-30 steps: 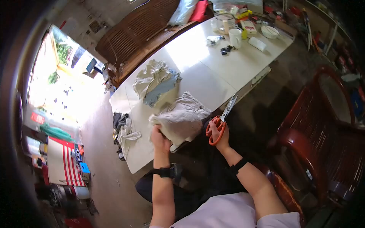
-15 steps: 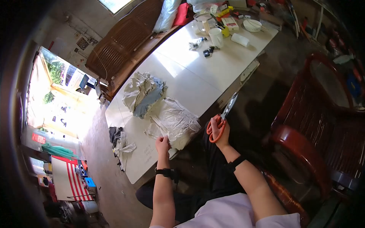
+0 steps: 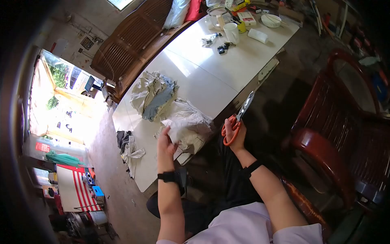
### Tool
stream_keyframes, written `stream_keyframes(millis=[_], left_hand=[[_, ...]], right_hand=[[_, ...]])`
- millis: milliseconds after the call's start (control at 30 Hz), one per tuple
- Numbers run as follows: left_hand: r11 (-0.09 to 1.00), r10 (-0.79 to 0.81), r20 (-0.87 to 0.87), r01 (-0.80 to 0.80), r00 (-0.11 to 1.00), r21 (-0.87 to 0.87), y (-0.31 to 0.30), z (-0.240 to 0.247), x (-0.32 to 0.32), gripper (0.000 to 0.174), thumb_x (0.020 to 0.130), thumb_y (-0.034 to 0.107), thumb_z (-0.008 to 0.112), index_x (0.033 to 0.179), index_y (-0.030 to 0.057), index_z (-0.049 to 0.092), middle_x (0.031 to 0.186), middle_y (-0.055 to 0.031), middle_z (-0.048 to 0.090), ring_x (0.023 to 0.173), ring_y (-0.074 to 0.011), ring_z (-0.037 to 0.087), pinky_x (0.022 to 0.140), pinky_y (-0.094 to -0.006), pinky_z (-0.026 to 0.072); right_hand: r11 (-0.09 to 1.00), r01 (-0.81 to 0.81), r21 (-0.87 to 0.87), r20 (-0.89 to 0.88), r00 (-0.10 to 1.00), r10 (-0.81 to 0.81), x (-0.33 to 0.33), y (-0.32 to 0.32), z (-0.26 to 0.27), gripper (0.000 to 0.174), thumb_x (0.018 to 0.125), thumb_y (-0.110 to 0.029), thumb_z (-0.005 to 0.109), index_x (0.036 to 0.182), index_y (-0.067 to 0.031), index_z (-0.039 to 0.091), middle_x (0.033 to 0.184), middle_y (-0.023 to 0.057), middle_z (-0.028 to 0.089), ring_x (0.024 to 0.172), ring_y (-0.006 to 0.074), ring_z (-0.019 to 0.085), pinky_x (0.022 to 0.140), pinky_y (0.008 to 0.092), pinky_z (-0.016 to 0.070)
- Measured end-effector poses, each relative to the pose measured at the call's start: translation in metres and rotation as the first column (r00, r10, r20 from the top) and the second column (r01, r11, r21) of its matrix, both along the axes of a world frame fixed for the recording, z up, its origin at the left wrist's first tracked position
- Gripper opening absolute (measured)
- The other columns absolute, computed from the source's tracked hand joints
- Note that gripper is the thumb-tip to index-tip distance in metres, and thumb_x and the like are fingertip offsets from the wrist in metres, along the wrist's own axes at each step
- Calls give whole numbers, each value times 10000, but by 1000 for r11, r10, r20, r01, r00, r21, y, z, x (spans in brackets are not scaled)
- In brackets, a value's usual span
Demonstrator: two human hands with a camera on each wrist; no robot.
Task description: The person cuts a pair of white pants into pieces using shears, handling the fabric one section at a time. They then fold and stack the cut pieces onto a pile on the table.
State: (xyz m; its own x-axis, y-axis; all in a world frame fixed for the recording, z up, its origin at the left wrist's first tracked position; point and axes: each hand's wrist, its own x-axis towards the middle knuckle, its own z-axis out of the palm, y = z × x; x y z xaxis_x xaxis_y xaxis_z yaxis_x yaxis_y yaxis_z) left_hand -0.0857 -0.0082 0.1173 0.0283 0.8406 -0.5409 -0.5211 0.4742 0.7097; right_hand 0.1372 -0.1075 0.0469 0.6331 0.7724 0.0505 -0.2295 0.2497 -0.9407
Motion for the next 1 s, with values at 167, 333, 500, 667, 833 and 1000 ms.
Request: stream_keyframes(millis=[167,333,500,667,833,1000], left_hand=[[1000,-12,525,17,851,-6,50,-13,-19,193,903,107,507,1019,-39,553,1010,-188,636,883,-271,654,784,-383,589],[993,-18,-292,50,956,103,4,-49,-12,159,848,110,566,960,-3,566,850,-113,636,726,-195,622,603,-300,518],[984,156,-735,-35,660,177,-28,-97,-5,310,747,185,714,925,-22,568,700,-64,577,625,-133,541,591,-299,449],[974,226,-783,-112,580,199,-16,-101,2,345,753,215,743,932,-32,583,780,-76,620,658,-148,546,601,-313,446],[897,441,-826,-167,350,408,-29,-101,15,340,741,251,709,902,-33,612,775,-153,602,729,-273,553,674,-378,441],[852,393,-910,-424,130,307,-49,-107,27,529,661,365,759,900,-72,579,967,-232,567,1004,-384,525,873,-456,403]], right_hand=[[1000,21,-18,-41,999,-22,-1,0,2,163,900,-124,565,784,-40,488,579,16,515,456,93,526,435,235,439],[998,50,-45,31,998,-49,2,2,-7,171,900,-129,570,779,-43,484,578,17,529,469,96,538,454,239,446],[997,21,-81,30,999,-19,-1,2,-3,183,900,-129,574,764,-51,478,581,17,542,476,87,540,466,229,445],[998,-33,-52,34,999,35,-3,2,-3,183,913,-140,554,765,-44,505,586,23,554,469,85,535,456,218,433],[997,44,-66,122,992,-36,-2,4,-8,245,937,-164,538,727,-48,485,561,23,520,469,94,527,445,220,427],[999,-8,-46,34,999,10,-2,3,-9,198,936,-175,540,802,-45,474,572,28,520,466,97,523,445,207,438]])
